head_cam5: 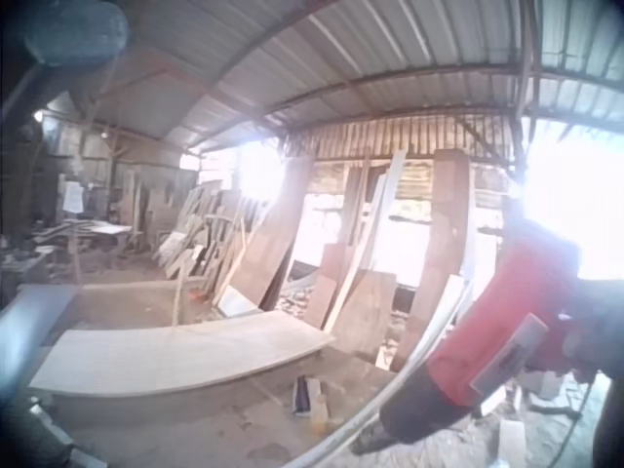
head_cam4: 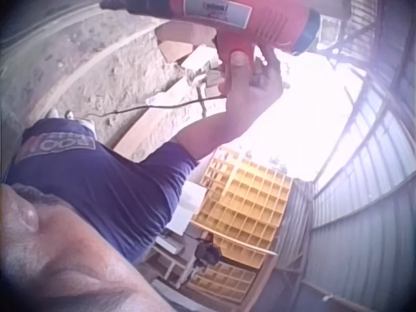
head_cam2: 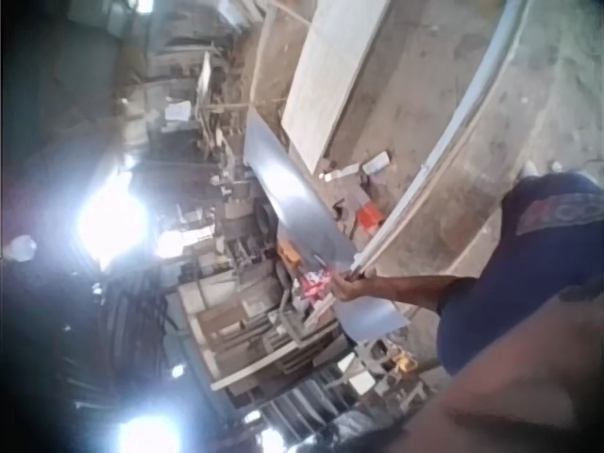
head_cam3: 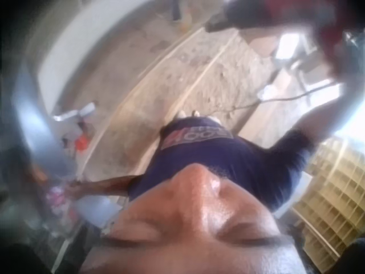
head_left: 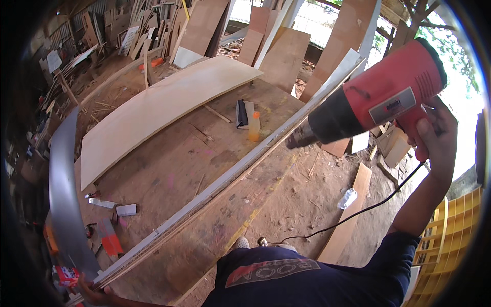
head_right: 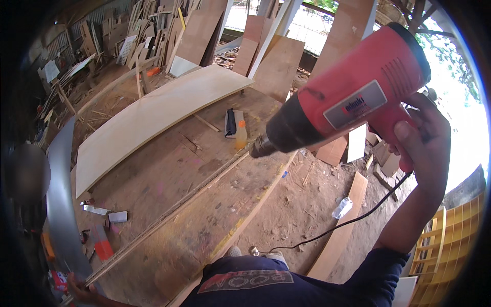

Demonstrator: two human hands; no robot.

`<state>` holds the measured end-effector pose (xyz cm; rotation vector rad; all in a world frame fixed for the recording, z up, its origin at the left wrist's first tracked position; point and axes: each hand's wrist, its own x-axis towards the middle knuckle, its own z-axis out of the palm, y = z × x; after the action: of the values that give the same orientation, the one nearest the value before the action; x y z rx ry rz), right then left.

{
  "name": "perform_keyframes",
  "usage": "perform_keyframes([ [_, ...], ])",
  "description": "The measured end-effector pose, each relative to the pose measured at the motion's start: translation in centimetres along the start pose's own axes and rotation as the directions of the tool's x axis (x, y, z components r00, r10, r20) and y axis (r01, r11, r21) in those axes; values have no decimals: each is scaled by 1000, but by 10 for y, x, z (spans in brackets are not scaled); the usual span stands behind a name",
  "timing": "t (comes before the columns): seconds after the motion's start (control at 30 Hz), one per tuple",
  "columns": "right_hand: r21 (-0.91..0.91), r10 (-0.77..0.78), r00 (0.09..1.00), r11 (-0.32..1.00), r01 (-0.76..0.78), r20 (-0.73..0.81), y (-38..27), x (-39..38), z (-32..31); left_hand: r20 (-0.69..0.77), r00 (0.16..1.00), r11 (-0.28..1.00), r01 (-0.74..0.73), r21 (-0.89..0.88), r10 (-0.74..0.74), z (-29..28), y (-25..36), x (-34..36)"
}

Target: The person applies a veneer sheet to a wooden board, uses a heat gun to activate the adhesive, and presses the sheet down with a hand tool.

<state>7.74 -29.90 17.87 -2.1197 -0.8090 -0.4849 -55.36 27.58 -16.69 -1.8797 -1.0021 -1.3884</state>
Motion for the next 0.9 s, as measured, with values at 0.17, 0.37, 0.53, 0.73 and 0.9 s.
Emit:
perform_keyframes([
  [0.17,-128,77,993,988,-87,-88,-4,12,7,-63,984,986,167,29,-165,12,-27,-22],
  [0.37,-64,19,1000,998,-19,-9,3,3,-1,-29,980,978,199,69,-197,18,-35,-34],
  [0.53,-3,21,996,1000,-22,-84,3,8,11,-57,986,985,161,58,-157,10,-25,-20],
  [0.73,-71,53,999,996,-53,-6,15,8,-3,-47,986,987,159,20,-157,10,-32,-32],
  [0.9,13,44,999,999,-44,-31,7,8,5,5,969,969,248,20,-248,11,-46,-38],
])
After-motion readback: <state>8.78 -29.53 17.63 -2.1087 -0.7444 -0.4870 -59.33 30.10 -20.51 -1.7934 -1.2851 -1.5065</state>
